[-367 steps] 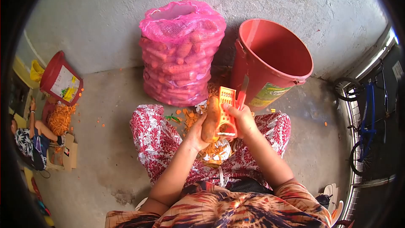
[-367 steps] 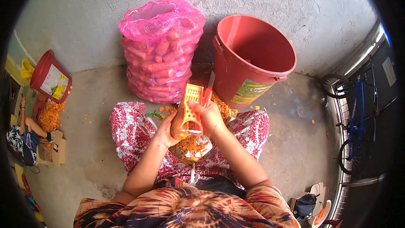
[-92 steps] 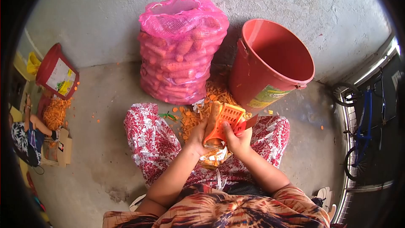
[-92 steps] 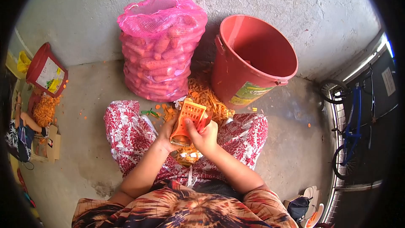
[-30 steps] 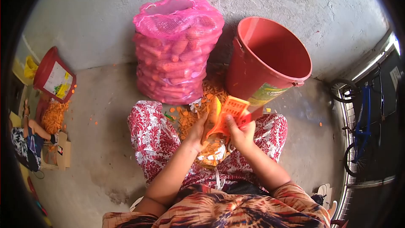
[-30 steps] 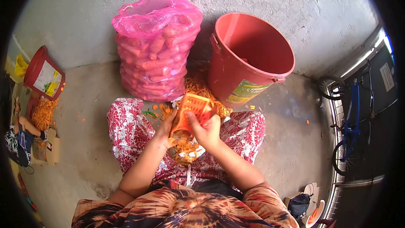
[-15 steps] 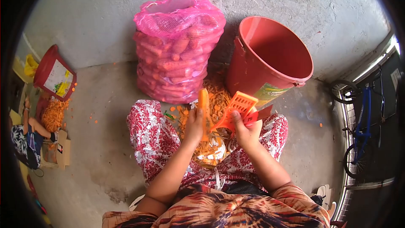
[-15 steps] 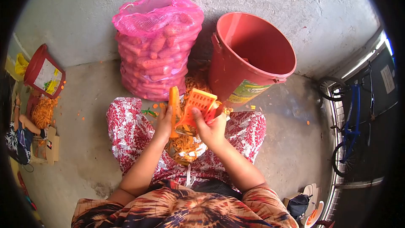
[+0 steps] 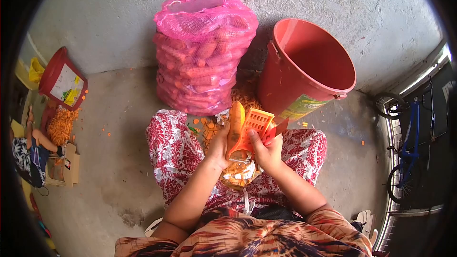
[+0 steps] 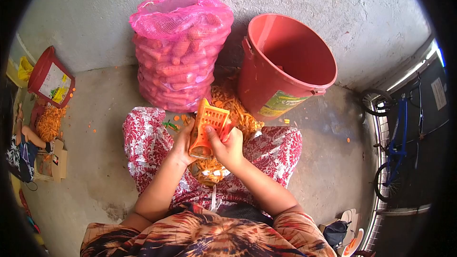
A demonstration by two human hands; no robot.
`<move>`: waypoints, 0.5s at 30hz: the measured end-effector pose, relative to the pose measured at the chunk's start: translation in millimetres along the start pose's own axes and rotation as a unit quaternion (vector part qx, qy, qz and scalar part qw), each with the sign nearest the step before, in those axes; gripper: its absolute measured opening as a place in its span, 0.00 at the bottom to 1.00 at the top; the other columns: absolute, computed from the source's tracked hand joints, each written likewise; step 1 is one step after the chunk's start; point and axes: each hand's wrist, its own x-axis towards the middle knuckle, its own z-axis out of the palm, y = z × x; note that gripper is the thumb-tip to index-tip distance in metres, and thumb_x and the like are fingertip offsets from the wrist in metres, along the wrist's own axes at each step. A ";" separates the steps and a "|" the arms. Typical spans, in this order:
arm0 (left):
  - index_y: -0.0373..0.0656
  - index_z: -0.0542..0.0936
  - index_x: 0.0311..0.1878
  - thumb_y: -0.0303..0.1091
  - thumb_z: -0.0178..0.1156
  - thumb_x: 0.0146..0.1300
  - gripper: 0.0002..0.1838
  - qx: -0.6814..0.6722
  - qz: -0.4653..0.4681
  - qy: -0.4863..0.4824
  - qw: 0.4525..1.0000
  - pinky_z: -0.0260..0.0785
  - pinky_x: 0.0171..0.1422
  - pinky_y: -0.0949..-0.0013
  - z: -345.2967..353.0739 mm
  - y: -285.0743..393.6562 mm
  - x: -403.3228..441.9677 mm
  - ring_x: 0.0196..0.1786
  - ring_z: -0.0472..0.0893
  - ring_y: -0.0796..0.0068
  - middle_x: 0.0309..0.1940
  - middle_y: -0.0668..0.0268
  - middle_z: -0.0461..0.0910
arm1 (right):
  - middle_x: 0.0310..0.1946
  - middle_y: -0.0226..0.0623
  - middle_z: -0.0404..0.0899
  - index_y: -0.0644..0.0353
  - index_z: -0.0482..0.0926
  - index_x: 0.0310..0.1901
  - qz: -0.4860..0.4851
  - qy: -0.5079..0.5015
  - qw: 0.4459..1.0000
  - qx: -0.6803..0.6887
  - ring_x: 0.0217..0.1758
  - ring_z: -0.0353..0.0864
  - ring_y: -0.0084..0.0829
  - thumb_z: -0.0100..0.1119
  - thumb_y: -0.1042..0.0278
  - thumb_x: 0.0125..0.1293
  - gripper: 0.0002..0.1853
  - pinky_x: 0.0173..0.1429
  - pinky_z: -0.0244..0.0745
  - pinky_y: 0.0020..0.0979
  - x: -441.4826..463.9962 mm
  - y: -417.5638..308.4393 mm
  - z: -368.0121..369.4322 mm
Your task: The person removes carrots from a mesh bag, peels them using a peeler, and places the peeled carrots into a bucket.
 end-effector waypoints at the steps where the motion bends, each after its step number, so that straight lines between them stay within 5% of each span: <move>1: 0.40 0.67 0.51 0.46 0.39 0.64 0.20 0.012 0.002 0.000 1.000 0.69 0.48 0.67 2.6 -0.6 -0.2 0.44 0.75 0.69 0.44 0.60 0.73 | 0.28 0.30 0.75 0.65 0.71 0.37 0.019 -0.004 1.000 -0.008 0.30 0.72 0.18 0.53 0.73 0.58 0.07 0.36 0.69 0.22 0.1 -1.5 -0.3; 4: 0.40 0.67 0.50 0.44 0.37 0.65 0.19 0.128 0.044 -0.064 0.989 0.68 0.48 0.69 11.3 -0.4 -3.3 0.44 0.75 0.72 0.44 0.61 0.73 | 0.25 0.29 0.75 0.66 0.73 0.36 0.051 -0.002 0.999 -0.020 0.28 0.72 0.17 0.54 0.73 0.58 0.07 0.35 0.69 0.21 0.0 -1.6 0.8; 11: 0.39 0.66 0.52 0.43 0.35 0.66 0.20 0.266 0.102 -0.028 0.958 0.66 0.47 0.73 25.1 9.1 -9.1 0.43 0.73 0.77 0.42 0.64 0.72 | 0.24 0.32 0.77 0.64 0.73 0.38 0.033 -0.010 0.999 -0.005 0.27 0.73 0.18 0.55 0.70 0.57 0.09 0.32 0.70 0.22 14.5 2.2 1.4; 15: 0.39 0.67 0.50 0.44 0.34 0.67 0.20 0.300 0.063 -0.007 0.952 0.66 0.43 0.75 10.6 5.7 -14.4 0.38 0.72 0.80 0.39 0.65 0.72 | 0.24 0.27 0.72 0.61 0.71 0.37 0.076 0.157 0.983 0.056 0.23 0.69 0.18 0.55 0.69 0.57 0.08 0.28 0.66 0.19 54.5 27.4 -22.6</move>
